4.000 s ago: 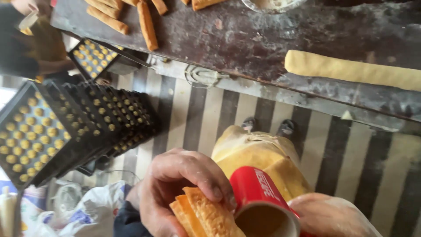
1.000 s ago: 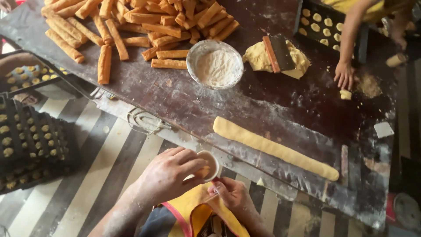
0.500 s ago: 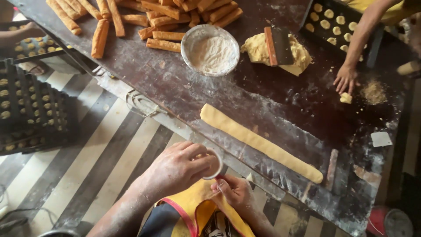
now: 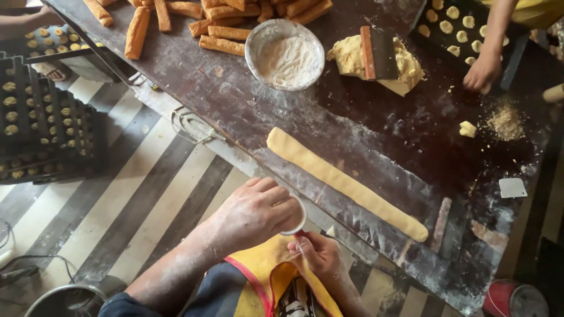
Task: Rolling out and shaping dough for pastries in a bakery.
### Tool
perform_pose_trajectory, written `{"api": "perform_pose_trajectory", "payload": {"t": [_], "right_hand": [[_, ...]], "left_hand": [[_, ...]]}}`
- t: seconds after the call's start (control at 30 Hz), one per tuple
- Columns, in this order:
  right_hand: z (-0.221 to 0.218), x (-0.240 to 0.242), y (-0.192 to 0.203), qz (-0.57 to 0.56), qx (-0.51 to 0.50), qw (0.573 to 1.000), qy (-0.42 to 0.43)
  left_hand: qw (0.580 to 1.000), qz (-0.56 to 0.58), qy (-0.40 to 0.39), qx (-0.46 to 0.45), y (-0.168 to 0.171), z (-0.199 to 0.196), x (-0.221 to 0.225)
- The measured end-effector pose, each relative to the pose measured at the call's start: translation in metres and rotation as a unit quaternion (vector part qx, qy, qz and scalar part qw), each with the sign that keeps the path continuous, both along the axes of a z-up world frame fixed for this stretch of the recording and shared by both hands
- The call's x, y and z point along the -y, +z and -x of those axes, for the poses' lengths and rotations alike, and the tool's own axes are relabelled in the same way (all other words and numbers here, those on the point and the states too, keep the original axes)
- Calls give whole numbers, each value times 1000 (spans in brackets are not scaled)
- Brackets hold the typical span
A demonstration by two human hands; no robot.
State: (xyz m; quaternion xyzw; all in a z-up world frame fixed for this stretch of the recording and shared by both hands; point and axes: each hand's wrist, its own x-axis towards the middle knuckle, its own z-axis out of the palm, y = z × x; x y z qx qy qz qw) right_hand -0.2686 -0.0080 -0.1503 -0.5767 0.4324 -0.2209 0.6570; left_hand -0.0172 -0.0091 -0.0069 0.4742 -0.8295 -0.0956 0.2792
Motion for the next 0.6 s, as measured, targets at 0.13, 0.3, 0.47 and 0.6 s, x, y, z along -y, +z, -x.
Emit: {"api": "perform_pose_trajectory", "payload": {"t": [0.13,0.3,0.47,0.6], "right_hand": [[2,-2,12,6,-29,1000,-7],[2,-3,20,-16,-49,998,-25],[9,1,7,-10,-20,1000,-21],[8,3,18,15,-42,999,-5]], "left_hand": [[1000,-13,-3,2,-3,3,-2],[1000,-5,-14,-15,-4,8,-1],[999,13,-17,-24,0,14,-1],[1000,15,-2,-16,2,15,-3]]}}
